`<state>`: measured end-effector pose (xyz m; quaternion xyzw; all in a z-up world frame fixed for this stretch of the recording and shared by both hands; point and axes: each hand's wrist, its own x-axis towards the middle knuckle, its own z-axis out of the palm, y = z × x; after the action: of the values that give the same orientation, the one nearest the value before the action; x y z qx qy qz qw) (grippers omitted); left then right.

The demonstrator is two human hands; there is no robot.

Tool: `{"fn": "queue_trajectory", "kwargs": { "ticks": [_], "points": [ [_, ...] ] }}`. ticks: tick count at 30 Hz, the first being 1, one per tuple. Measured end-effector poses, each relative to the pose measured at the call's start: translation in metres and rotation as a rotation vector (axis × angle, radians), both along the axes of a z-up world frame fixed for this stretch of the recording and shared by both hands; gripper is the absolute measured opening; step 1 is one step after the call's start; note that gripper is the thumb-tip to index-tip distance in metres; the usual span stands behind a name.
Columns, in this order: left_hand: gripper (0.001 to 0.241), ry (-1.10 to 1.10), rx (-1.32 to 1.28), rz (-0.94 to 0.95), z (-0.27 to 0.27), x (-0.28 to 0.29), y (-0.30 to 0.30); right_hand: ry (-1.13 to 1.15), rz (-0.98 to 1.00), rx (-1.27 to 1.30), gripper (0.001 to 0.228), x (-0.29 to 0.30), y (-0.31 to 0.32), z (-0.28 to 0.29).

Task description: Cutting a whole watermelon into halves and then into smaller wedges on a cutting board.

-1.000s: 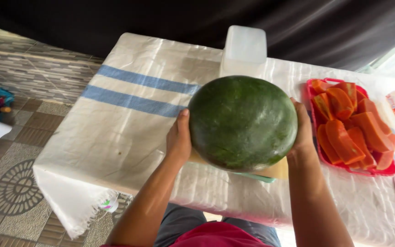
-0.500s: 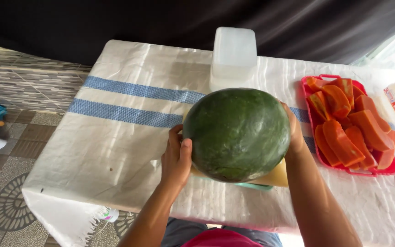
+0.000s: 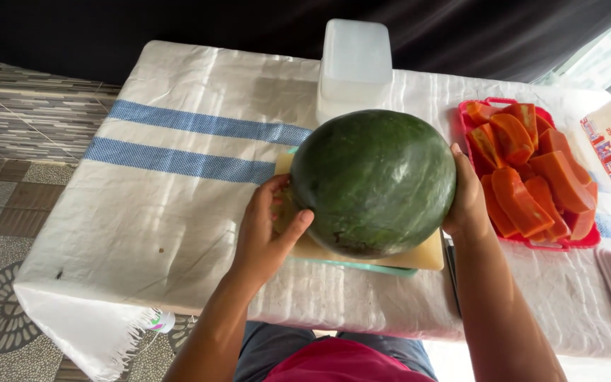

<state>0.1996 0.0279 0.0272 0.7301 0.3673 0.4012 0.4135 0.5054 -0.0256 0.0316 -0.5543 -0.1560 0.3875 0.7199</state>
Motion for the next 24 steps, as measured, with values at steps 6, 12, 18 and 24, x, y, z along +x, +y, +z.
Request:
{"fn": "queue_trajectory", "kwargs": {
  "ticks": [6, 12, 18, 24],
  "points": [
    [0.078, -0.032, -0.085, -0.017, 0.004, -0.007, 0.000, -0.083, 0.041, 0.059, 0.042, 0.006, -0.003, -0.014],
    [0.076, 0.004, 0.144, -0.024, 0.027, -0.018, 0.001, -0.664, 0.094, -0.251, 0.041, 0.036, -0.053, -0.023],
    [0.073, 0.097, 0.433, -0.182, 0.074, 0.001, 0.019, -1.067, 0.419, -1.041, 0.054, 0.058, -0.113, -0.074],
    [0.078, 0.182, 0.463, -0.321, 0.086, 0.049, 0.047, -0.985, 0.567, -1.190, 0.080, 0.017, -0.123, -0.040]
  ]
}}
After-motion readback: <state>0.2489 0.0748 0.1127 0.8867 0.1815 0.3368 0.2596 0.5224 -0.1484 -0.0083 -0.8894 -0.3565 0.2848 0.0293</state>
